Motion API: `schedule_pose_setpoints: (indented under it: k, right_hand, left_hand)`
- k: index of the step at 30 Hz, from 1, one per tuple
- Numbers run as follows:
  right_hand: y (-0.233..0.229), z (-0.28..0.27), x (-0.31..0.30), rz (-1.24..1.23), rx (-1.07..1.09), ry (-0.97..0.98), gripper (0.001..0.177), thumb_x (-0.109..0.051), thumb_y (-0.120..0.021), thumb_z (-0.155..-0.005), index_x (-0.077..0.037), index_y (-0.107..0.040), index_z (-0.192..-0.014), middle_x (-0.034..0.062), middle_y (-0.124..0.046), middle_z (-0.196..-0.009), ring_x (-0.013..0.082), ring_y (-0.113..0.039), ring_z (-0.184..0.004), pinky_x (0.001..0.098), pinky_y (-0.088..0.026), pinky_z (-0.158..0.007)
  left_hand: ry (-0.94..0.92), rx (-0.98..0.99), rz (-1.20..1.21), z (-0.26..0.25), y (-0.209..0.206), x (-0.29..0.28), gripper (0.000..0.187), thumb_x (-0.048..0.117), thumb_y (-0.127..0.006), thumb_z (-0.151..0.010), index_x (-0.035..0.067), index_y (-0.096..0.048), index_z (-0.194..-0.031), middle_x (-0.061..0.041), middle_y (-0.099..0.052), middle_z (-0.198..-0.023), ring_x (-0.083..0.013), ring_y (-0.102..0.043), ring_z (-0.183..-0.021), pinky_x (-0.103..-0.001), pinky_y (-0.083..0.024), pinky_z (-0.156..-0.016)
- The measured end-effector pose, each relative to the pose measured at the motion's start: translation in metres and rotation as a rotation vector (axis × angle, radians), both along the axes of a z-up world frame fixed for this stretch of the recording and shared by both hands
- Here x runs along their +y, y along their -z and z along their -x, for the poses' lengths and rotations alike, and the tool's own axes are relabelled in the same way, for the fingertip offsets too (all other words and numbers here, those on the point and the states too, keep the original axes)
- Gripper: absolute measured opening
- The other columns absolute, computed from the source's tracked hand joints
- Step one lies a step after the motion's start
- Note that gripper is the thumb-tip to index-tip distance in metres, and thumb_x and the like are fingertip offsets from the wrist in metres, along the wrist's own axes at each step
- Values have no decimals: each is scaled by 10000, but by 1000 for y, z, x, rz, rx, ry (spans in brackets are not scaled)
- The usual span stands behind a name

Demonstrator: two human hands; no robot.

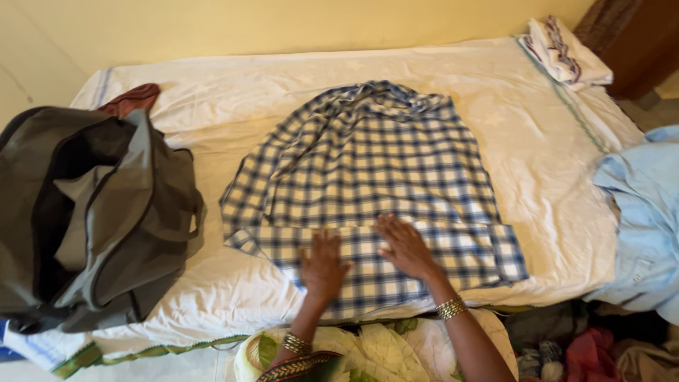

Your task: The person buttons a checkered shirt on a bed, smooths the fabric, and folds the sleeves and body of the shirt into a compact rectangle.

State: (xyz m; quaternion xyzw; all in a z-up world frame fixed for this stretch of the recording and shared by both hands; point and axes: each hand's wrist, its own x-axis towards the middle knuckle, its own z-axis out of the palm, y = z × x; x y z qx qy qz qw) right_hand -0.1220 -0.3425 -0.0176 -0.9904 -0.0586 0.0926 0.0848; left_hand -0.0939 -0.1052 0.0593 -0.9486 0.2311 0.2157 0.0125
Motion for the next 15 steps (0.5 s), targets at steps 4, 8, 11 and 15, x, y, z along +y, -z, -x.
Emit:
schedule_pose_setpoints:
  k: [4, 8, 11, 15]
  right_hand:
    - [12, 7, -63, 63, -163, 105, 731, -600, -228, -1035, -173, -140, -1621, 66, 1, -1713, 214, -4, -1561, 439, -48, -1251]
    - [26, 12, -125, 180, -116, 388, 720, -616, -264, -1015, -218, -197, -1612, 55, -36, -1714, 260, -21, -1570, 486, -70, -1248]
    - [40, 8, -164, 163, -196, 562, 720, -609, -304, -1013, -202, -243, -1603, 86, -87, -1703, 290, -66, -1555, 533, -114, -1220]
    - [56, 2, -190, 214, -279, 851, 653, -577, -394, -1039, -191, -429, -1564, 114, -265, -1708, 287, -219, -1585, 624, -218, -1221]
  left_hand:
    - [-206, -111, -69, -40, 31, 33, 700, 634, -231, -1045, 322, -11, -1632, -37, 131, -1718, -298, 119, -1561, -635, 43, -1207]
    - [-368, -214, 70, -87, 89, 76, 695, 626, -255, -1008, 363, -62, -1621, -45, 80, -1700, -259, 78, -1562, -690, 5, -1169]
    - [-393, -308, 144, -104, 121, 89, 651, 602, -363, -994, 380, -210, -1587, -28, -32, -1717, -256, -51, -1570, -663, -127, -1185]
    - [-362, -379, 248, -122, 125, 111, 571, 445, -517, -991, 349, -368, -1534, -55, -234, -1666, -279, -233, -1519, -635, -280, -1124]
